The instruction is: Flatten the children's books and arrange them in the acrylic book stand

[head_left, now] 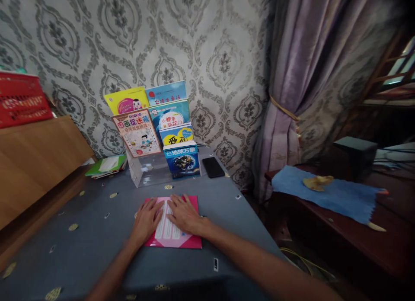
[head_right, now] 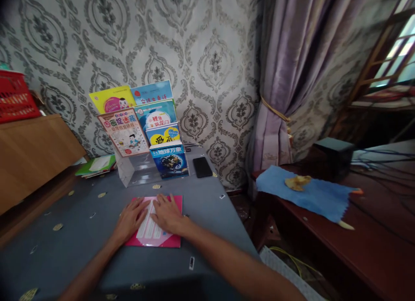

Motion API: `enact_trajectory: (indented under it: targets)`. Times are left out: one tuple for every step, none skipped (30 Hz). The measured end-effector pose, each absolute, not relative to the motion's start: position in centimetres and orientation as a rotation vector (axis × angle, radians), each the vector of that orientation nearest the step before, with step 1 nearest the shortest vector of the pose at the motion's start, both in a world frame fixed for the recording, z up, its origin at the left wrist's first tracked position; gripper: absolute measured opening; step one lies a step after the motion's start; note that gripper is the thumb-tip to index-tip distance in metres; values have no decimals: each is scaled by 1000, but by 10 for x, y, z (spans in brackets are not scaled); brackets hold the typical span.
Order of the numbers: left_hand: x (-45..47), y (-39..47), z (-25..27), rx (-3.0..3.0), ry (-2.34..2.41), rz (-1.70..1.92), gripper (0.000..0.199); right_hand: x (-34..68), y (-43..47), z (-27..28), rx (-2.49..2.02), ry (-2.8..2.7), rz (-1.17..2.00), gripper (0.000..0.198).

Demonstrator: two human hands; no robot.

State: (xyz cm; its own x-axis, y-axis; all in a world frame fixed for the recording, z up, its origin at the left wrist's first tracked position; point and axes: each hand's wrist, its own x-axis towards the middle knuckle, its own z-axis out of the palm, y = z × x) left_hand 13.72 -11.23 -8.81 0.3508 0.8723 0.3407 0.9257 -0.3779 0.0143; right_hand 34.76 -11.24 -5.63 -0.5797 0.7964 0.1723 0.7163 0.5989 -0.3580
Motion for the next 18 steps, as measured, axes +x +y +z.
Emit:
enact_trajectory:
  targets:
    - [137, -112, -89, -2425, -1629, -418, 39, 348, -113, -56, -1226, -2509, 369, 48]
    - [137, -111, -90, -2426, -1617, -403, 40, 348, -112, -56, -1221, -2504, 375, 49]
    - [137, -110, -91, -2434, -1598, -392, 41, 348, -112, -56, -1214, -2498, 374, 49]
    - [136, -109, -92, -2452, -1570, -383, 41, 347, -112, -56, -1211, -2493, 369, 49]
    - [136, -107, -93, -2478, -1537, -377, 42, 347, -111, -57, -1214, -2491, 362, 48]
    - [136, -106, -93, -2510, -1501, -372, 43, 347, -111, -57, -1221, -2491, 355, 48]
    - [136, -105, -93, -2542, -1469, -371, 44, 346, -111, -58, -1230, -2494, 352, 48]
    - [136, -103, -93, -2572, -1441, -371, 45, 346, -110, -58, -1237, -2498, 352, 48]
    - [136, -102, -93, -2598, -1420, -375, 45, 346, -110, -58, -1240, -2500, 356, 48]
    - [135, -101, -93, -2617, -1406, -380, 45, 346, -110, -57, -1239, -2501, 363, 48]
    - [135, -100, -93, -2631, -1397, -388, 45, 346, -110, -57, -1236, -2499, 371, 48]
    - [134, -99, -93, -2639, -1391, -398, 46, 346, -109, -56, -1231, -2495, 377, 47]
    - [134, -99, -93, -2644, -1386, -409, 46, 347, -109, -55, -1226, -2490, 382, 46]
    - [134, -98, -93, -2648, -1381, -419, 46, 347, -108, -54, -1221, -2484, 385, 44]
    - [133, -99, -93, -2654, -1373, -430, 46, 348, -107, -53, -1214, -2480, 387, 43]
    - [133, -99, -93, -2664, -1359, -441, 46, 349, -106, -53, -1207, -2474, 387, 41]
    - [134, -100, -92, -2677, -1342, -457, 45, 350, -104, -53, -1200, -2465, 384, 39]
    - [134, -101, -91, -2695, -1318, -477, 44, 351, -103, -54, -1194, -2456, 383, 38]
